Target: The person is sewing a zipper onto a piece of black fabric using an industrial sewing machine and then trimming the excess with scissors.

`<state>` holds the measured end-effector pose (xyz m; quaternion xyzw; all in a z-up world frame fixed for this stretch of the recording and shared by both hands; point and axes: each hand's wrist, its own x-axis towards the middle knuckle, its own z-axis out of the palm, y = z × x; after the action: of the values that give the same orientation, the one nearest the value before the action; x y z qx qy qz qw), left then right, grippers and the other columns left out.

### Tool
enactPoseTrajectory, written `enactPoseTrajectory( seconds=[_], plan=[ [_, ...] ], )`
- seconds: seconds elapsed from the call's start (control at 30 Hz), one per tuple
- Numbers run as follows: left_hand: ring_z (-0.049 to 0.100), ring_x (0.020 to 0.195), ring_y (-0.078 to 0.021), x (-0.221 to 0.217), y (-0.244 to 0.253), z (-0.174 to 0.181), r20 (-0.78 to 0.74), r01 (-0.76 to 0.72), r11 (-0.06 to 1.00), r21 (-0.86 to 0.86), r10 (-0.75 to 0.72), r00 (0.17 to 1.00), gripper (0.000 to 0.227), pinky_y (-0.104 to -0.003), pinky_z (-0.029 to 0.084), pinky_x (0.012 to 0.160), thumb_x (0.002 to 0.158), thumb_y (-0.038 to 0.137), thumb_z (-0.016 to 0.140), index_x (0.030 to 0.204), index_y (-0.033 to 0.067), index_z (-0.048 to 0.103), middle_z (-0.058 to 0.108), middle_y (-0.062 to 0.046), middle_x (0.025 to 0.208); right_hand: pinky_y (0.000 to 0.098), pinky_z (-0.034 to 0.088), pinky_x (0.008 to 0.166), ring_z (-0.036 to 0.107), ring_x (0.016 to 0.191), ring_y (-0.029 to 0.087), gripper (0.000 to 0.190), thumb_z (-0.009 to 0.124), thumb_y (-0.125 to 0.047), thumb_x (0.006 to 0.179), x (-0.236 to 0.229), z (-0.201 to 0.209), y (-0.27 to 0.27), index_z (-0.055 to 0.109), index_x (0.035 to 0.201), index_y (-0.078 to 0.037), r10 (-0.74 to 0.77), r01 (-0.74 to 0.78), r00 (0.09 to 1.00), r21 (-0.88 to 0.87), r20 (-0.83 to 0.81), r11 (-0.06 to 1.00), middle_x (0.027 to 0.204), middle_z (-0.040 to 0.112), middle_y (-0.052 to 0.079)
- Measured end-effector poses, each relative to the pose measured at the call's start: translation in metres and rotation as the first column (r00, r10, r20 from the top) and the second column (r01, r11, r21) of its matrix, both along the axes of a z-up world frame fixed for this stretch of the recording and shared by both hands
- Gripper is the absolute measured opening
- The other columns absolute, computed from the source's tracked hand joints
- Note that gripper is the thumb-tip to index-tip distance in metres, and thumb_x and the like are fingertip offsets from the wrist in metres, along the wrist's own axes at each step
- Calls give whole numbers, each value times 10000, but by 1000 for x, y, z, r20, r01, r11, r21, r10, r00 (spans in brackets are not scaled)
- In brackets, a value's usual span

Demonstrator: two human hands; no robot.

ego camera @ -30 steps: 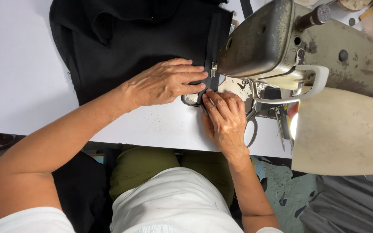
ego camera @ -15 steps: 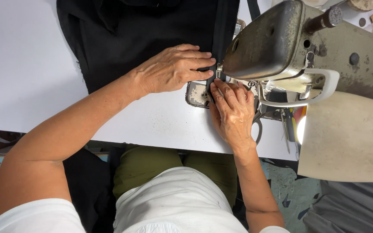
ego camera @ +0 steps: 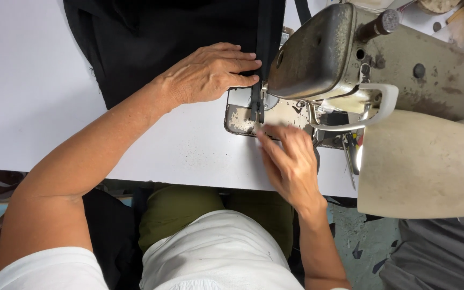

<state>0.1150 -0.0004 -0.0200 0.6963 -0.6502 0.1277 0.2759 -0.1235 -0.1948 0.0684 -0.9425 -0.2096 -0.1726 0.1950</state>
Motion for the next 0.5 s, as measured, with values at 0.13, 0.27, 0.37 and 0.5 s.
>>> enactPoseTrajectory(
  seconds=[0.13, 0.27, 0.37, 0.5],
  plan=[
    [662, 1391, -343, -3, 0, 3, 0, -4, 1000, -1, 4, 1000, 448, -500, 503, 1193, 973, -146, 734, 1368, 59, 785, 732, -211, 1431, 523, 547, 1003, 699, 1055, 334, 178, 715, -25, 1051, -43, 27, -9, 692, 1225, 1, 59, -51, 995, 105, -75, 993, 1184, 726, 195],
    [665, 1385, -339, -1, -1, 4, -3, -4, 1000, -2, 4, 1000, 468, -498, 505, 1191, 956, -178, 712, 1359, 50, 787, 735, -211, 1424, 375, 606, 924, 753, 1012, 282, 190, 700, -45, 1009, -80, 43, -34, 753, 1184, 6, 63, 16, 965, 299, -254, 954, 1132, 786, 155],
    [684, 1352, -362, -5, 3, 13, -7, -19, 1000, -15, 19, 1000, 449, -513, 533, 1154, 970, -184, 690, 1352, 35, 780, 722, -221, 1436, 314, 645, 930, 786, 1046, 236, 218, 692, -100, 1003, -104, 44, -52, 774, 1194, -37, 31, 116, 925, 358, -379, 927, 1142, 817, 118],
    [751, 1263, -402, -1, 20, 45, 109, -140, 971, -195, 164, 980, 280, -546, 618, 1067, 1066, -70, 798, 1338, -1, 797, 777, -237, 1356, 339, 666, 972, 818, 1081, 246, 234, 667, -159, 1018, -126, 40, -73, 772, 1200, -54, 41, 189, 890, 450, -453, 873, 1157, 838, 107]
  ],
)
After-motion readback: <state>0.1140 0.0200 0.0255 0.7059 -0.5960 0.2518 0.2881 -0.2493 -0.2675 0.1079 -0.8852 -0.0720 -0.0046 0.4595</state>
